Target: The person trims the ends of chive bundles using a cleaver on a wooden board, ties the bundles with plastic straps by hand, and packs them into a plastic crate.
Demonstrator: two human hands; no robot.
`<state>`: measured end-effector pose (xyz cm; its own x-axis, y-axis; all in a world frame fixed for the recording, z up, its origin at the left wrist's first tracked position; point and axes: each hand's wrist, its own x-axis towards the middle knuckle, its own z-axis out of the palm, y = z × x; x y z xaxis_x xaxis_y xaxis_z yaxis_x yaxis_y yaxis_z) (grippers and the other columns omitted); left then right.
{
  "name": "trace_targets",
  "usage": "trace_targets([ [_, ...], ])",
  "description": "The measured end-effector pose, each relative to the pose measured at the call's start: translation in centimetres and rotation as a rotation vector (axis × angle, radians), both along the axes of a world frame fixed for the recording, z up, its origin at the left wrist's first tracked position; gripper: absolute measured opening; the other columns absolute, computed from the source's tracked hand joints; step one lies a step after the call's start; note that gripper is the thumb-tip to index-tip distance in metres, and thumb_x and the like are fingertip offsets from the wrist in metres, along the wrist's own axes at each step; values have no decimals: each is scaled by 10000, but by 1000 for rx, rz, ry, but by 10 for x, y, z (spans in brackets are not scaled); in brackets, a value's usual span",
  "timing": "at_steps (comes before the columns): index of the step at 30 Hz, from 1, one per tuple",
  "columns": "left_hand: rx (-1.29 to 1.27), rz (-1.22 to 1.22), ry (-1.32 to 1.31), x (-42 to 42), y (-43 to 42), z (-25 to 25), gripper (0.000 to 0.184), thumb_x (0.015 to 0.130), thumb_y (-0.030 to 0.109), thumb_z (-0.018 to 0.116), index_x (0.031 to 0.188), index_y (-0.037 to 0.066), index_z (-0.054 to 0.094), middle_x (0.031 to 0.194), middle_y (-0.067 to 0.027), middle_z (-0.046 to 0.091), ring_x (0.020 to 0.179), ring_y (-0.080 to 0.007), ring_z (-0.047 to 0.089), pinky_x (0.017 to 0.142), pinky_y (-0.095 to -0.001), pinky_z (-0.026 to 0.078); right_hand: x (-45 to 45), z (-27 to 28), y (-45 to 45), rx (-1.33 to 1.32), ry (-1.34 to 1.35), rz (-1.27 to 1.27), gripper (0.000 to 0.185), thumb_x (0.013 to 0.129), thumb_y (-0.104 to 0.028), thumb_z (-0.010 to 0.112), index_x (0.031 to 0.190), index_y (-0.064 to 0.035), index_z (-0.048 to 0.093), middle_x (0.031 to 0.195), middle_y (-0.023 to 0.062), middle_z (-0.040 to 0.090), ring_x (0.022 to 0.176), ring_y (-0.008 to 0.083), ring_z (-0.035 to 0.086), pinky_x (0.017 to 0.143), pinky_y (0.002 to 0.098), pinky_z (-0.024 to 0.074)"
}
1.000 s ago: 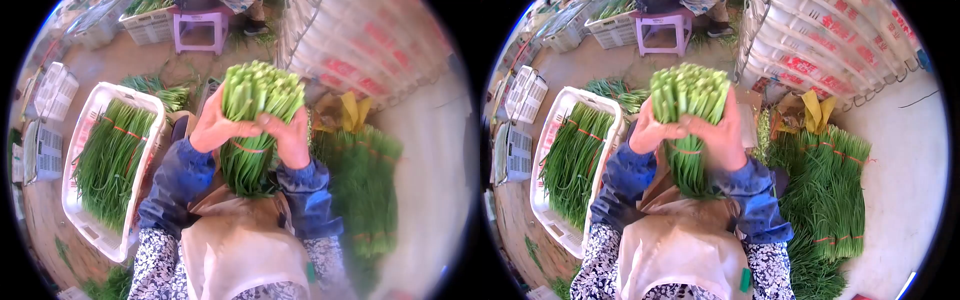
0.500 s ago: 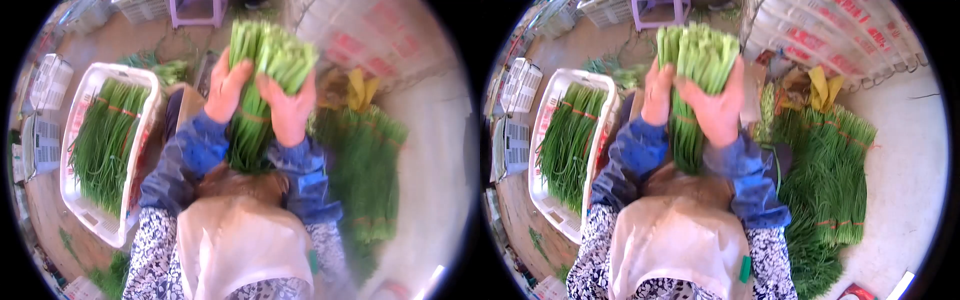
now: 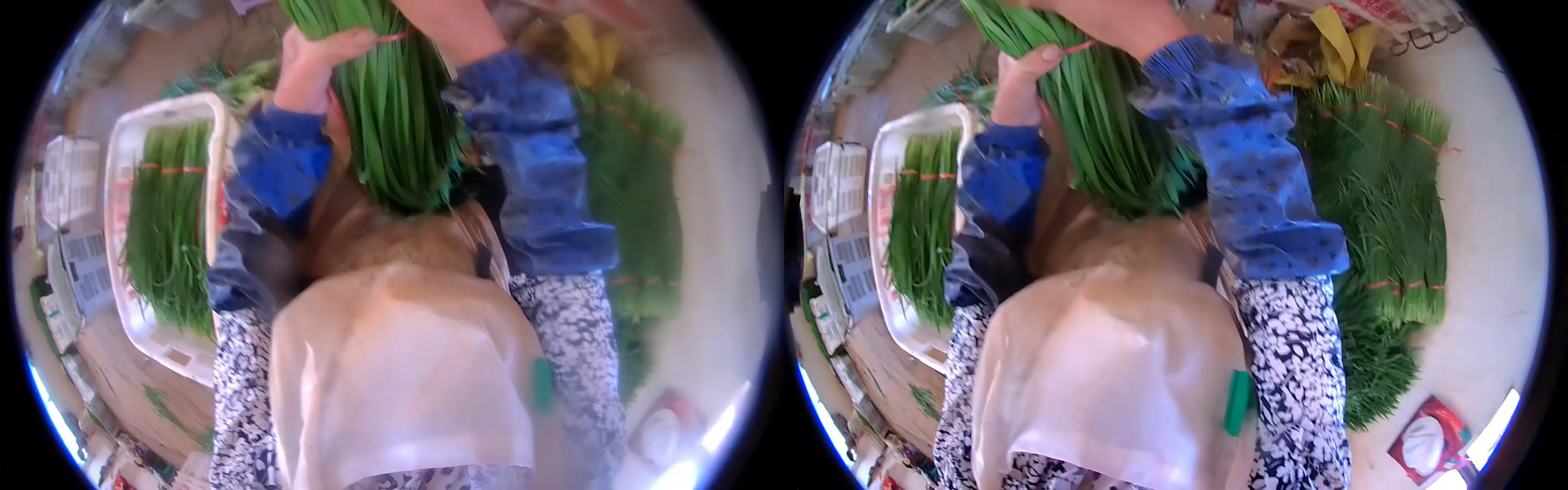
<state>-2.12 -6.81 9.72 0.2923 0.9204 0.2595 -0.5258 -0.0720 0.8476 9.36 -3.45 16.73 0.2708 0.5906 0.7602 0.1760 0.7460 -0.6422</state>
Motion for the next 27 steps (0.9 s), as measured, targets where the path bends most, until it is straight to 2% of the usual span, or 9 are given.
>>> trace_targets([
  [2,-21,319,15,1,8,6,330,743,55,656,1053,-55,653,973,-148,697,883,-239,677,804,-338,533,37,-11,3,-682,-82,669,672,758,-206,802,1284,33,459,1097,123,659,884,167,648,793,311,531],
  [4,-36,358,90,-9,14,0,403,709,21,646,1103,-58,631,1004,-141,694,879,-218,669,819,-326,523,39,-35,-11,-435,-287,545,926,725,-240,817,1449,-46,275,1274,169,560,1171,268,555,912,396,485],
  [5,-18,430,51,-5,13,3,406,713,8,651,1111,-65,619,1015,-141,690,870,-223,663,823,-333,522,44,-17,-19,-574,-685,470,1034,688,-252,835,1474,-15,208,1296,196,531,1238,266,497,984,389,433],
  [7,-141,388,-56,-2,15,4,356,749,16,680,1090,-58,612,1030,-136,679,916,-226,651,853,-346,514,29,-71,-9,-339,-415,513,952,674,-185,824,1437,8,287,1266,175,541,1210,258,509,1022,357,394],
  [9,-124,427,15,-5,14,-2,417,765,38,705,1156,-48,585,1076,-126,667,957,-215,642,870,-337,509,30,-66,-13,-644,-291,643,906,672,-122,806,1427,1,320,1280,150,525,1212,244,495,1032,355,383],
  [12,-65,251,-41,-13,5,0,498,763,64,736,1215,-38,553,1127,-116,650,989,-209,633,885,-334,505,35,-71,-18,-507,-258,622,910,672,-81,796,1435,1,307,1308,143,508,1228,243,480,1034,355,380],
  [19,-243,394,-79,-6,16,7,481,770,100,764,1182,-29,552,1096,-113,645,968,-199,633,848,-349,522,46,-49,-16,-750,-323,783,989,684,-132,818,1474,-4,238,1345,155,487,1223,248,492,1033,359,385],
  [23,-240,409,-149,3,16,16,506,773,85,766,1199,-17,514,1076,-116,646,941,-203,635,819,-344,528,50,-87,-1,-625,-408,642,1030,681,-142,823,1490,-2,200,1345,140,483,1197,222,494,994,346,414],
  [27,14,170,122,-24,14,23,813,857,440,680,1446,17,313,1302,-172,523,1130,-239,554,952,-417,449,76,-64,2,-789,-213,839,913,710,-80,761,1479,-9,274,1301,129,542,1140,213,547,985,331,423],
])
